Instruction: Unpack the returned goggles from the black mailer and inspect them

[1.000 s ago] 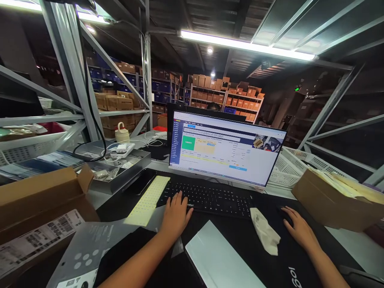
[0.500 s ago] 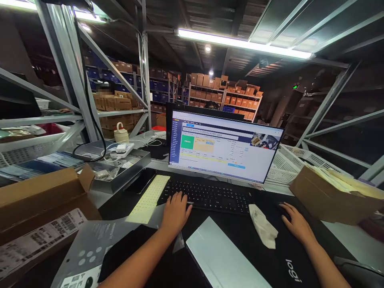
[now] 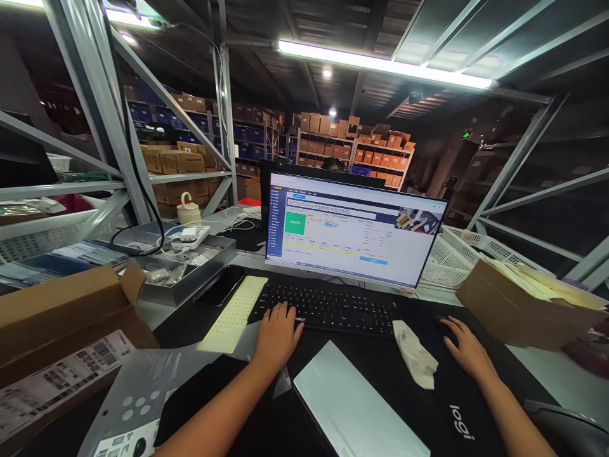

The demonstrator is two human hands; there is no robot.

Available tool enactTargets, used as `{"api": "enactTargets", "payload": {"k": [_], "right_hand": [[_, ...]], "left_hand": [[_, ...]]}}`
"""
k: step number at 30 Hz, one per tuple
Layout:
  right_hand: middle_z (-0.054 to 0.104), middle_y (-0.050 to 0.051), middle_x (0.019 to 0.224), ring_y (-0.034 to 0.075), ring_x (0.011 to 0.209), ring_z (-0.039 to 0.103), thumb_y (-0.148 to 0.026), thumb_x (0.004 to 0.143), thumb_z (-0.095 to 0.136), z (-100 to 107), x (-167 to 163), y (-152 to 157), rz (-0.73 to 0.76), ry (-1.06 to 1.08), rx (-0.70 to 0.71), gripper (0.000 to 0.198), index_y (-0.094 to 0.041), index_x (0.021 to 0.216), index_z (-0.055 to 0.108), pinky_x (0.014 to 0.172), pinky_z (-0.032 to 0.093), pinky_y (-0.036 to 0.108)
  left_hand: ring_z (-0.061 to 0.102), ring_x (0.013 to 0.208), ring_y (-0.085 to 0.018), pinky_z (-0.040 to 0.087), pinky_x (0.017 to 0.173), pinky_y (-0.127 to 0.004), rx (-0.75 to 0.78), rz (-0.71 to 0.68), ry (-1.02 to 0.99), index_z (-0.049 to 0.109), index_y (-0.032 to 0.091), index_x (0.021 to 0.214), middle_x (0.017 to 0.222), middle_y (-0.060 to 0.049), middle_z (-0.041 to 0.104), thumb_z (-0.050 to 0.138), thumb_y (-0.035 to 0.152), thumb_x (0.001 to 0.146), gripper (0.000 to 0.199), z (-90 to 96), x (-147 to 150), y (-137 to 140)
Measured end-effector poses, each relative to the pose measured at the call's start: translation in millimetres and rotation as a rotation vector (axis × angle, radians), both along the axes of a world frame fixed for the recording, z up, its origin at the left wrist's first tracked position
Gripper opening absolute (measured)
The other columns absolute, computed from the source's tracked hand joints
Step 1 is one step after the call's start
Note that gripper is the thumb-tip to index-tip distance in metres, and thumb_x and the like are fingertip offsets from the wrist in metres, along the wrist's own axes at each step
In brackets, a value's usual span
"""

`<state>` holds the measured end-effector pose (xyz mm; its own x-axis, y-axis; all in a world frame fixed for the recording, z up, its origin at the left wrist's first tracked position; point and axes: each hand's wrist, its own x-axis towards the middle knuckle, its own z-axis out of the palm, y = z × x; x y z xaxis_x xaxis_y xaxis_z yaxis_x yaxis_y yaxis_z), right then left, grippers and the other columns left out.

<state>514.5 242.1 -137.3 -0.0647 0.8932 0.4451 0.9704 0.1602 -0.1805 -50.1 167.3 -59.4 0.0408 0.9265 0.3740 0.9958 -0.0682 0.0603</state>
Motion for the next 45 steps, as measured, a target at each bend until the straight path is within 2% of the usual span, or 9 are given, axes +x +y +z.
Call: {"api": "enactTargets", "payload": {"k": [10, 29, 35, 40, 45], "right_hand": [[0.050, 0.011, 0.143, 0.031, 0.125, 0.056, -0.041, 0.092, 0.039, 1.9, -1.0, -0.3, -0.018, -0.004, 0.003, 0.048, -0.023, 0.129, 0.062, 0.102, 0.051, 0.049], [0.050, 0.014, 0.140, 0.033, 0.124, 0.057, -0.041, 0.088, 0.042, -3.2, 4.7, 3.5, -0.102, -0.005, 0.045, 0.049, -0.021, 0.127, 0.065, 0.104, 0.050, 0.049], [0.050, 0.015, 0.140, 0.033, 0.124, 0.056, -0.041, 0.089, 0.040, 0.2, 2.7, 0.6, -0.105, -0.005, 0.038, 0.051, -0.020, 0.130, 0.063, 0.104, 0.049, 0.049], [0.050, 0.014, 0.140, 0.034, 0.123, 0.057, -0.046, 0.092, 0.040, 2.2, 0.6, 0.3, -0.113, -0.001, 0.020, 0.053, -0.022, 0.135, 0.060, 0.096, 0.054, 0.051], [0.050, 0.012, 0.142, 0.033, 0.123, 0.056, -0.051, 0.093, 0.040, 2.1, -0.1, -0.6, -0.086, 0.000, 0.012, 0.054, -0.024, 0.137, 0.057, 0.099, 0.052, 0.052]], "left_hand": [[0.053, 0.130, -0.036, 0.041, 0.109, -0.053, -0.006, -0.002, 0.004, 0.063, 0.009, 0.127, 0.138, -0.022, 0.059, 0.053, 0.029, 0.097, 0.038, 0.8, 0.1, 0.3], [0.052, 0.131, -0.036, 0.039, 0.111, -0.052, -0.026, 0.000, 0.023, 0.062, 0.009, 0.129, 0.141, -0.021, 0.058, 0.052, 0.031, 0.098, 0.039, 1.6, 1.3, -0.5], [0.052, 0.131, -0.037, 0.039, 0.110, -0.053, -0.021, -0.003, 0.019, 0.062, 0.008, 0.129, 0.140, -0.022, 0.057, 0.051, 0.030, 0.098, 0.039, -0.7, 1.0, -0.5], [0.052, 0.130, -0.036, 0.039, 0.110, -0.052, -0.021, -0.008, 0.012, 0.062, 0.008, 0.127, 0.139, -0.022, 0.058, 0.052, 0.030, 0.098, 0.038, 1.8, 1.3, -0.6], [0.051, 0.131, -0.036, 0.039, 0.111, -0.053, -0.026, -0.002, 0.008, 0.062, 0.009, 0.128, 0.140, -0.022, 0.057, 0.053, 0.030, 0.097, 0.039, 2.2, 2.2, 0.3]]}}
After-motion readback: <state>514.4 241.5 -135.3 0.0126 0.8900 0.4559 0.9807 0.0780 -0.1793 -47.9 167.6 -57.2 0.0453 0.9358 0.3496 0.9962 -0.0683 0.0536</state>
